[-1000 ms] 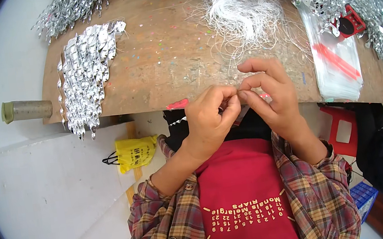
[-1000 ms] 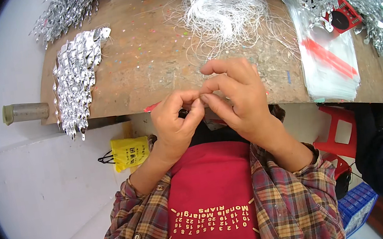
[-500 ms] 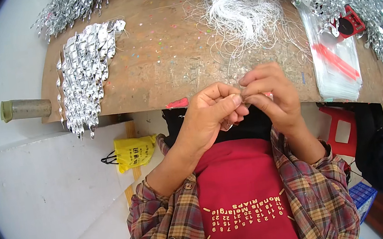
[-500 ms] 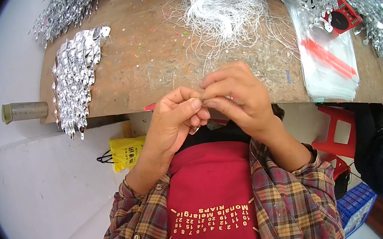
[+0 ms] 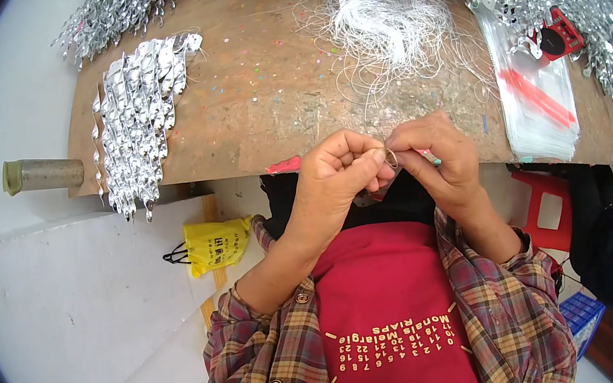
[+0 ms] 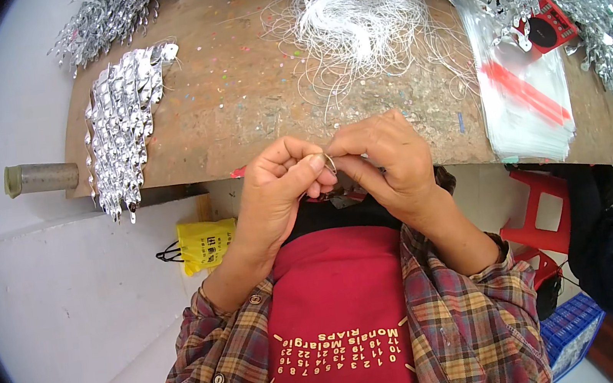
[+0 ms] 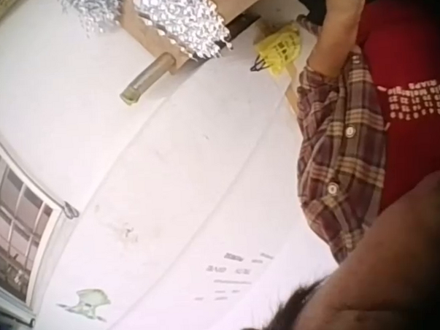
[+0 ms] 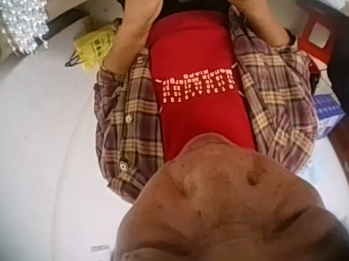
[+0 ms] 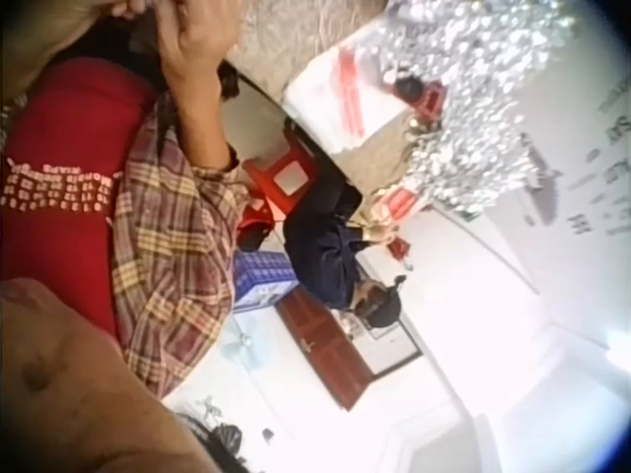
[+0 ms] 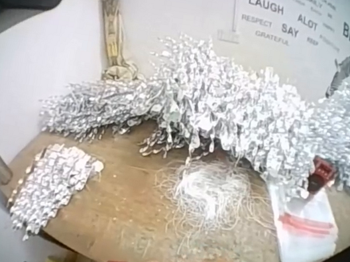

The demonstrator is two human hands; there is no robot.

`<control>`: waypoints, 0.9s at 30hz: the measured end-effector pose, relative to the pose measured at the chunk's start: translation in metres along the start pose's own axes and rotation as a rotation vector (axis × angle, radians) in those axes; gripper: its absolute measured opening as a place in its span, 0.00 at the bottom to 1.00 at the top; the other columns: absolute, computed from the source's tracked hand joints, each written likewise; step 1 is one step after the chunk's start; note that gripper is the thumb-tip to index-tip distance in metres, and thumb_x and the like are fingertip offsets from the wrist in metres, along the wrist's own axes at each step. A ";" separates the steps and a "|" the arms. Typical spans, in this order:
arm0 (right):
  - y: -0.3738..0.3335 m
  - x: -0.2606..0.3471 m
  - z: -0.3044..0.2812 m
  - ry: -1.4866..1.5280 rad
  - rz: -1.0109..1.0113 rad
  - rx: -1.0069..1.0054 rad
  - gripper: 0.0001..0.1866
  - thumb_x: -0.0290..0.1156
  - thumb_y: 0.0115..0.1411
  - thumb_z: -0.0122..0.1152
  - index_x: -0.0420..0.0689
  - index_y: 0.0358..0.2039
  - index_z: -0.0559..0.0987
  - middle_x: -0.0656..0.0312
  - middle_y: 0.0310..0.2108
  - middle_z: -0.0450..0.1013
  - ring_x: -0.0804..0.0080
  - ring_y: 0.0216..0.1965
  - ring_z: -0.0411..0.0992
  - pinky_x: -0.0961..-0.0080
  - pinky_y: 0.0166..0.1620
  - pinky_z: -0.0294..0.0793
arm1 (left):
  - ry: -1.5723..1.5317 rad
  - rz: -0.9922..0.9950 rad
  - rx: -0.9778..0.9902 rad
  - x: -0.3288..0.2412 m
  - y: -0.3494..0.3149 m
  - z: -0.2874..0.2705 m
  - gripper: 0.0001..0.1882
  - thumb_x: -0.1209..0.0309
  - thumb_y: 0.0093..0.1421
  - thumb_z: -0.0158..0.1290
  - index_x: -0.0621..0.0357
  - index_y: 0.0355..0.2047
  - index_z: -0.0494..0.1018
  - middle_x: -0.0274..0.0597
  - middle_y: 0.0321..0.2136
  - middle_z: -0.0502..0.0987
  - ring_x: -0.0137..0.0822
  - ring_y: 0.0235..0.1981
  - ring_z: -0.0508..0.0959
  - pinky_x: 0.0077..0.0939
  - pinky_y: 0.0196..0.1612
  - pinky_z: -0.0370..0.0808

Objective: Threading and assembling small decorative components using wire at a workbench.

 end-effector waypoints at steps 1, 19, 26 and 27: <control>0.000 0.000 0.000 -0.022 -0.011 0.007 0.06 0.21 0.49 0.60 0.43 0.29 0.75 0.62 0.28 0.74 0.71 0.29 0.71 0.77 0.37 0.63 | 0.016 -0.010 -0.002 0.000 0.000 0.000 0.05 0.74 0.57 0.51 0.63 0.31 0.70 0.40 0.24 0.76 0.21 0.22 0.72 0.13 0.29 0.70; -0.009 -0.007 0.009 0.416 0.346 -0.052 0.03 0.25 0.54 0.56 0.40 0.29 0.75 0.62 0.27 0.71 0.76 0.28 0.68 0.80 0.34 0.66 | -0.056 -0.001 0.031 0.001 0.001 0.000 0.08 0.72 0.59 0.50 0.66 0.35 0.71 0.43 0.27 0.76 0.26 0.26 0.74 0.17 0.33 0.73; -0.009 -0.003 0.007 0.603 0.510 -0.030 0.07 0.22 0.56 0.54 0.37 0.36 0.73 0.62 0.33 0.70 0.81 0.35 0.67 0.84 0.36 0.65 | -0.027 0.038 0.010 0.002 0.001 0.000 0.08 0.72 0.59 0.50 0.65 0.35 0.71 0.42 0.27 0.76 0.25 0.25 0.74 0.15 0.32 0.71; -0.008 -0.002 0.007 0.661 0.503 -0.018 0.07 0.23 0.55 0.54 0.38 0.36 0.73 0.62 0.32 0.70 0.80 0.34 0.68 0.83 0.36 0.66 | 0.013 0.051 0.004 0.003 0.001 0.000 0.08 0.72 0.59 0.49 0.65 0.35 0.71 0.41 0.26 0.76 0.24 0.25 0.73 0.14 0.31 0.71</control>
Point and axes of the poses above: each hand's wrist, its own y-axis towards the middle knuckle, its own z-axis out of the palm, x = y × z, the point moved 1 cm from there along y, towards the middle knuckle
